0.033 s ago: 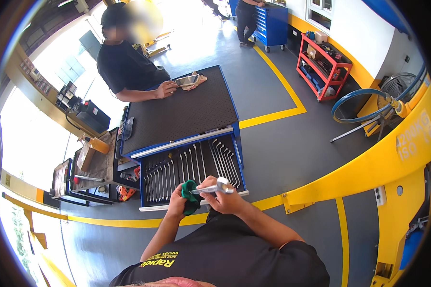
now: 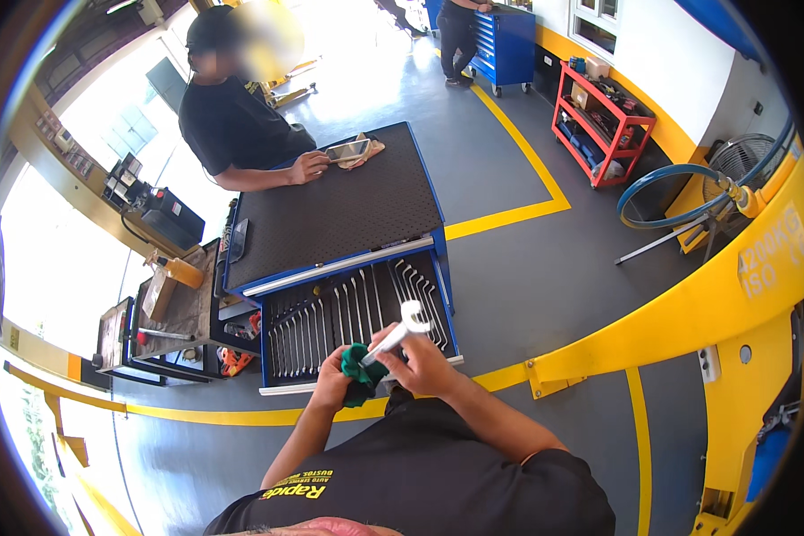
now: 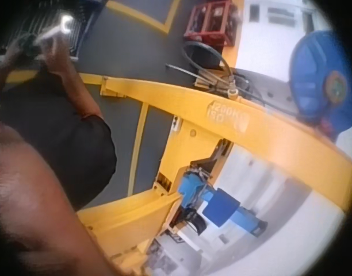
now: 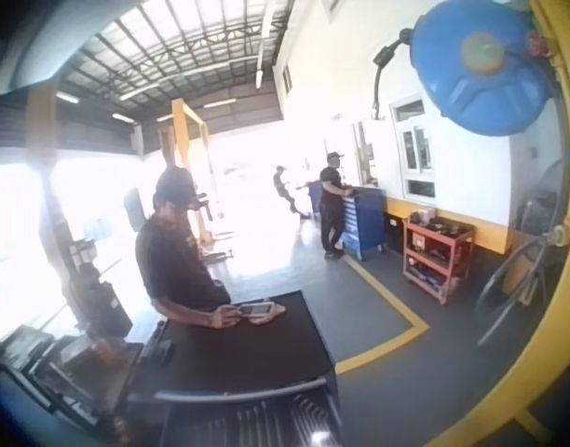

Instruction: The person wipes multiple wrenches one by one with a green cloth while standing at an open tool drawer. Each wrench is picked up, wiped, and returned to the drawer in sequence.

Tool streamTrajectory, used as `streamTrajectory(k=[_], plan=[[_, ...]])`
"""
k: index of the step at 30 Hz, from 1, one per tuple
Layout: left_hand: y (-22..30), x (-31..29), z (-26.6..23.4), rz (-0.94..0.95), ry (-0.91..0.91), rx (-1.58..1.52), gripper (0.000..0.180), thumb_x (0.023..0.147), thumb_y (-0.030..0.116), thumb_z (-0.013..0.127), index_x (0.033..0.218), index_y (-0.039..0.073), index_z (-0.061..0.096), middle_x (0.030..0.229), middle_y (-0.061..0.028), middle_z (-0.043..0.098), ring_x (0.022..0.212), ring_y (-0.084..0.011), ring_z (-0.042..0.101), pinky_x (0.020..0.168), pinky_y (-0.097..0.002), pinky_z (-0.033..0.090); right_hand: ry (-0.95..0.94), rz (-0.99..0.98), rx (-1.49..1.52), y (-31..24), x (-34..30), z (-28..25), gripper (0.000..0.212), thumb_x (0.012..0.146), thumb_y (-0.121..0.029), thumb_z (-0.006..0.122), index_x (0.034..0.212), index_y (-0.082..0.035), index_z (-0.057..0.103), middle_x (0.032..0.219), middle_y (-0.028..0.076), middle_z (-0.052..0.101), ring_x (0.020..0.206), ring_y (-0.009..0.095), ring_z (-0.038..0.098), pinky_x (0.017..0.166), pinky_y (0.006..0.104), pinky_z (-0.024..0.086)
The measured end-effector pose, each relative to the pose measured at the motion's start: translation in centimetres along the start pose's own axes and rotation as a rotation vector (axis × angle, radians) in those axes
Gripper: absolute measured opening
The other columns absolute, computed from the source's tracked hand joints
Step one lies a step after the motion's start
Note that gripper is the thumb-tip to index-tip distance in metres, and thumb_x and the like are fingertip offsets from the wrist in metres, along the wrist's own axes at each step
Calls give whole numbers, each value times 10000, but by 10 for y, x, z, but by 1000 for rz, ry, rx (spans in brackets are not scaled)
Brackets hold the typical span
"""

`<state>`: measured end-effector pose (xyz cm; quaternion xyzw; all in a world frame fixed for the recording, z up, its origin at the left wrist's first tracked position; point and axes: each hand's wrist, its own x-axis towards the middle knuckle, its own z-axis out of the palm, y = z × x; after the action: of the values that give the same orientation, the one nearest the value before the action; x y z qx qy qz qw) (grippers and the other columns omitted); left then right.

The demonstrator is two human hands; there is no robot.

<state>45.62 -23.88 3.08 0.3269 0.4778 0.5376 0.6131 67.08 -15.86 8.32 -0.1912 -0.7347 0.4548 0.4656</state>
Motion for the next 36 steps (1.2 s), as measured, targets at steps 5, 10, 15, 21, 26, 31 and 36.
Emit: streamTrajectory(k=[5, 10, 15, 21, 26, 31, 36], plan=[[52, 1, 50, 206, -248, 1020, 294, 792, 36, 686, 1066, -15, 591, 851, -136, 646, 782, -222, 667, 725, -353, 511, -32, 428, 223, 16, 26, -13, 285, 990, -87, 559, 1257, 6, 523, 922, 92, 673, 840, 134, 668, 745, 279, 534], [40, -6, 31, 142, -103, 784, 275, 778, 65, 742, 1007, -21, 618, 847, -121, 668, 750, -174, 655, 702, -317, 513, -113, 400, 244, 19, 21, 4, 241, 986, -112, 609, 1180, -19, 501, 927, 72, 655, 847, 139, 673, 770, 267, 536], [3, -15, -15, 38, 174, -109, 212, 922, 28, 667, 1124, 34, 604, 954, -44, 684, 857, -117, 674, 763, -275, 572, -46, -61, -68, 19, 28, 26, 282, 896, -206, 744, 1070, -42, 594, 859, 88, 678, 720, 221, 678, 637, 319, 515], [19, -39, -21, 66, 211, -516, 225, 958, 81, 622, 1180, 53, 602, 1070, -65, 684, 968, -180, 682, 863, -333, 572, -262, -602, -157, 2, 35, 62, 377, 789, -180, 816, 1057, -135, 555, 935, 54, 658, 719, 242, 663, 625, 350, 529], [40, -45, -19, 97, -149, 162, 228, 923, 39, 630, 1150, 31, 625, 1018, 15, 651, 925, -64, 607, 831, -254, 503, -188, -165, 151, 1, 34, 61, 214, 947, -30, 561, 1148, -23, 487, 887, 116, 615, 757, 183, 622, 679, 315, 528], [68, -49, 19, 64, -172, 579, 424, 791, 48, 635, 1206, -21, 578, 904, -64, 663, 851, -122, 594, 779, -290, 500, -177, 497, 446, 17, 55, 52, 188, 1025, -133, 484, 1174, -21, 511, 836, 64, 623, 725, 94, 595, 660, 234, 485], [46, -43, -2, 146, -167, 275, 279, 932, 98, 642, 1185, -13, 607, 1011, -28, 663, 940, -99, 572, 865, -285, 488, -66, 560, 578, 24, 46, 42, 194, 1041, -171, 505, 1189, -47, 504, 855, 66, 650, 684, 85, 587, 615, 221, 453]])
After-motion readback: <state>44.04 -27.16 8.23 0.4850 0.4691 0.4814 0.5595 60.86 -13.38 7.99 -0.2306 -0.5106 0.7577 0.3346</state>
